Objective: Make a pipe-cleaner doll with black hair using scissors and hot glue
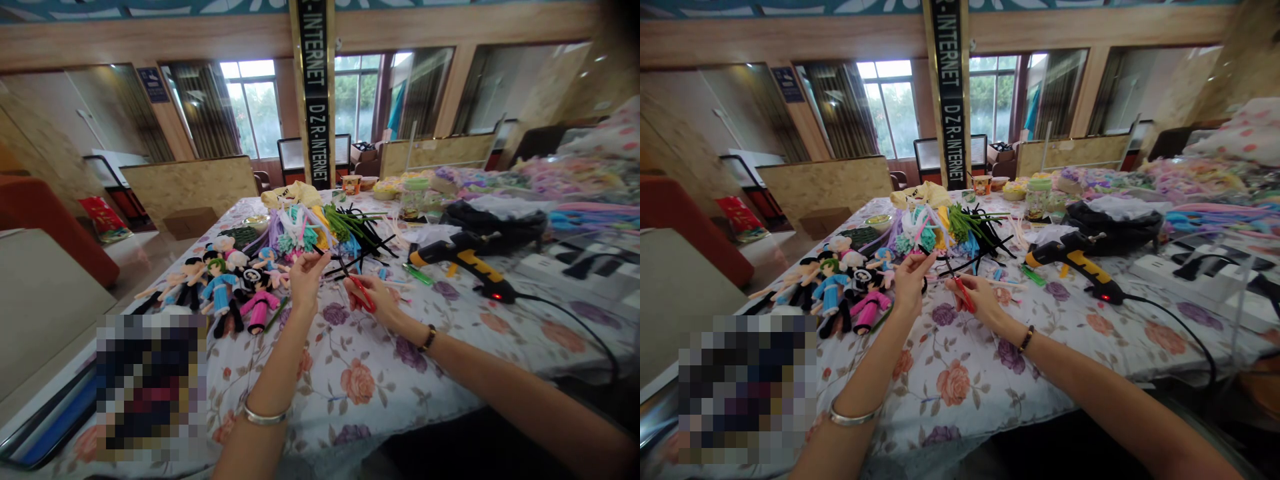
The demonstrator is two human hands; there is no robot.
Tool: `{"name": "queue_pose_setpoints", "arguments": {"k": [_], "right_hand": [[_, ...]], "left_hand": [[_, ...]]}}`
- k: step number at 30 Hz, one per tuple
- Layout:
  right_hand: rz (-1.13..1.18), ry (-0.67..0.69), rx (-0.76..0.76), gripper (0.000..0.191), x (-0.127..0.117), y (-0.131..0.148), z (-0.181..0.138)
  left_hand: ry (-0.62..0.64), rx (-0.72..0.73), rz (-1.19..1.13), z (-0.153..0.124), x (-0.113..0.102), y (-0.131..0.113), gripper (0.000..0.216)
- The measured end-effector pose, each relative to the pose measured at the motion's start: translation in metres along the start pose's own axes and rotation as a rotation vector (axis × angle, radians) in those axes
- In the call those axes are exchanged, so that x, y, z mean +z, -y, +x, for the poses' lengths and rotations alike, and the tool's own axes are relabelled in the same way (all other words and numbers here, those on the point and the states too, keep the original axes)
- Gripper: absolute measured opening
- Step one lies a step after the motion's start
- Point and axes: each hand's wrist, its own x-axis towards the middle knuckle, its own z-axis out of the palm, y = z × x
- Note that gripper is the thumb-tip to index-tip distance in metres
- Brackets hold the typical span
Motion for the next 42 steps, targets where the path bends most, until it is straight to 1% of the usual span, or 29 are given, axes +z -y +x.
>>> {"name": "queue_pose_setpoints", "arguments": {"k": [5,18,23,25,28,31,34,37,42], "right_hand": [[-0.017,-0.002,0.007,0.046,0.000,0.003,-0.001],[-0.035,-0.005,0.009,0.046,0.000,0.002,-0.001],[0.066,-0.020,0.062,0.046,0.000,-0.001,0.003],[0.113,-0.036,0.053,0.045,-0.001,-0.004,0.005],[0.167,-0.050,0.034,0.042,-0.002,-0.006,0.007],[0.182,-0.067,0.041,0.041,-0.002,-0.003,0.007],[0.198,-0.133,0.042,0.036,0.001,0.003,0.007],[0.216,-0.208,0.010,0.036,0.001,0.006,0.007],[0.203,-0.225,-0.050,0.035,-0.001,0.004,0.008]], "left_hand": [[-0.006,-0.014,0.003,0.000,0.000,0.000,0.034],[-0.016,-0.013,0.002,0.002,-0.002,0.003,0.032],[-0.056,-0.040,0.006,0.004,-0.003,0.005,0.033],[-0.060,-0.047,-0.006,0.004,-0.004,0.005,0.033],[-0.026,-0.041,-0.007,0.003,-0.004,0.004,0.032],[0.011,-0.020,0.044,0.002,-0.004,0.003,0.032],[0.054,-0.015,0.107,0.001,-0.003,0.003,0.032],[0.127,-0.034,0.173,0.000,-0.002,0.005,0.029],[0.216,-0.029,0.242,-0.003,-0.003,0.008,0.027]]}}
